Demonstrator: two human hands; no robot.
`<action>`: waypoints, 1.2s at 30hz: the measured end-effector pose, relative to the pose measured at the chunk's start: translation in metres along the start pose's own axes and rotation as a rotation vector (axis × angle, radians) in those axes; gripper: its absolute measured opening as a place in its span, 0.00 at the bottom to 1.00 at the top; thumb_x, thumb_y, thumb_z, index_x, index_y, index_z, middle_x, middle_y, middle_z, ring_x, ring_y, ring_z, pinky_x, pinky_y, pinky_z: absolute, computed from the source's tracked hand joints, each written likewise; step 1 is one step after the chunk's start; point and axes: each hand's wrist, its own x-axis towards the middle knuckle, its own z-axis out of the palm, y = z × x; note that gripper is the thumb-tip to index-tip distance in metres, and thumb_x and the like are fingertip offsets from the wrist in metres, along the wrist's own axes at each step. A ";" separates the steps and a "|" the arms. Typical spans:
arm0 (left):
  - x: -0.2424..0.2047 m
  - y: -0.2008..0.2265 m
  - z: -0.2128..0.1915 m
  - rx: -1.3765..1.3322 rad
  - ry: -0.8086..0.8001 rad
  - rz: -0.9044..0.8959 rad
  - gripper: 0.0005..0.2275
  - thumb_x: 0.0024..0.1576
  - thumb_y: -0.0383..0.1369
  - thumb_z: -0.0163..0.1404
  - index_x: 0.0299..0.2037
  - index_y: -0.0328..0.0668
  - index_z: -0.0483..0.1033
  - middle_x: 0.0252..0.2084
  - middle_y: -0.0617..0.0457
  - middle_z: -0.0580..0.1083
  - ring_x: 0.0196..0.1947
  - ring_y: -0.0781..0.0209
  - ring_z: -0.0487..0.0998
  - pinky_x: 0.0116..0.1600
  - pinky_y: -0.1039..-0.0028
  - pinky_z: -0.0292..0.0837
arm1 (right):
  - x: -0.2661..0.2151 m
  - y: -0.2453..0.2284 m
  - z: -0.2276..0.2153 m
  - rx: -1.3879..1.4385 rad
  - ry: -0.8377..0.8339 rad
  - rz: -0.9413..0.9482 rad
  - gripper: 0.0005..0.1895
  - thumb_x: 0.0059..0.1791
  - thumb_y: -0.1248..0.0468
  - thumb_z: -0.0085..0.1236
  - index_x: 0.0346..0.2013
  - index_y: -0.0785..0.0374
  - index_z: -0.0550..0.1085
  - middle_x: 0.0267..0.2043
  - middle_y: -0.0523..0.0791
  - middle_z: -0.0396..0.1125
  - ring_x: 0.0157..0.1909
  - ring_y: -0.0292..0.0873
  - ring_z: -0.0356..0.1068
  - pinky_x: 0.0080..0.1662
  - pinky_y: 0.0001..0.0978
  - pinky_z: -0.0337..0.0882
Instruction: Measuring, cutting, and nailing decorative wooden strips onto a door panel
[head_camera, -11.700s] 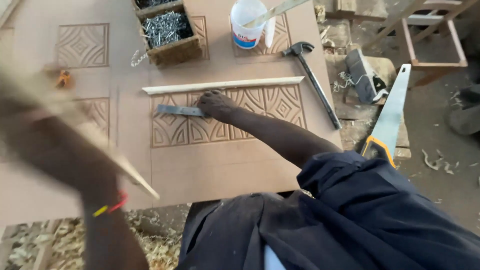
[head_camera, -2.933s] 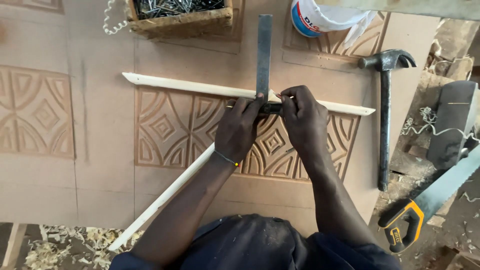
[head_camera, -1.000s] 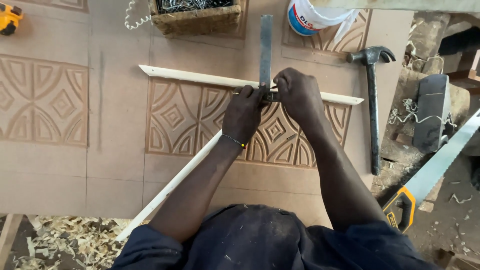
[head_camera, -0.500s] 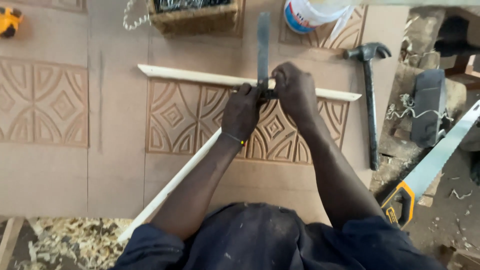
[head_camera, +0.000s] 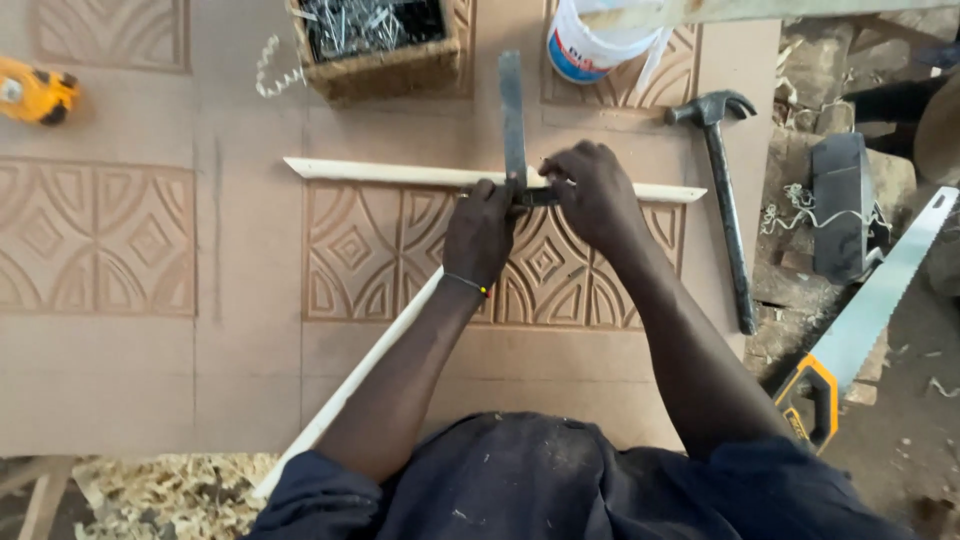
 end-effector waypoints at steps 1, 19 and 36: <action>0.001 -0.004 0.006 0.005 0.005 0.011 0.12 0.61 0.41 0.53 0.50 0.48 0.77 0.39 0.49 0.72 0.40 0.37 0.79 0.44 0.59 0.81 | -0.005 -0.001 0.002 0.000 0.013 -0.003 0.08 0.48 0.65 0.61 0.43 0.55 0.79 0.37 0.55 0.70 0.45 0.67 0.70 0.44 0.59 0.71; 0.000 -0.012 0.017 -0.014 -0.057 -0.159 0.14 0.54 0.33 0.56 0.52 0.50 0.75 0.42 0.47 0.73 0.39 0.36 0.81 0.41 0.52 0.83 | 0.017 0.064 0.018 -0.120 0.123 -0.141 0.19 0.44 0.70 0.67 0.50 0.56 0.79 0.48 0.53 0.71 0.53 0.63 0.70 0.49 0.54 0.75; 0.004 -0.008 0.013 0.023 -0.006 -0.063 0.10 0.55 0.33 0.55 0.46 0.46 0.76 0.39 0.41 0.75 0.42 0.32 0.80 0.47 0.47 0.79 | -0.412 0.132 0.008 -0.337 0.766 0.575 0.23 0.48 0.64 0.74 0.57 0.62 0.79 0.49 0.57 0.70 0.54 0.62 0.71 0.57 0.49 0.72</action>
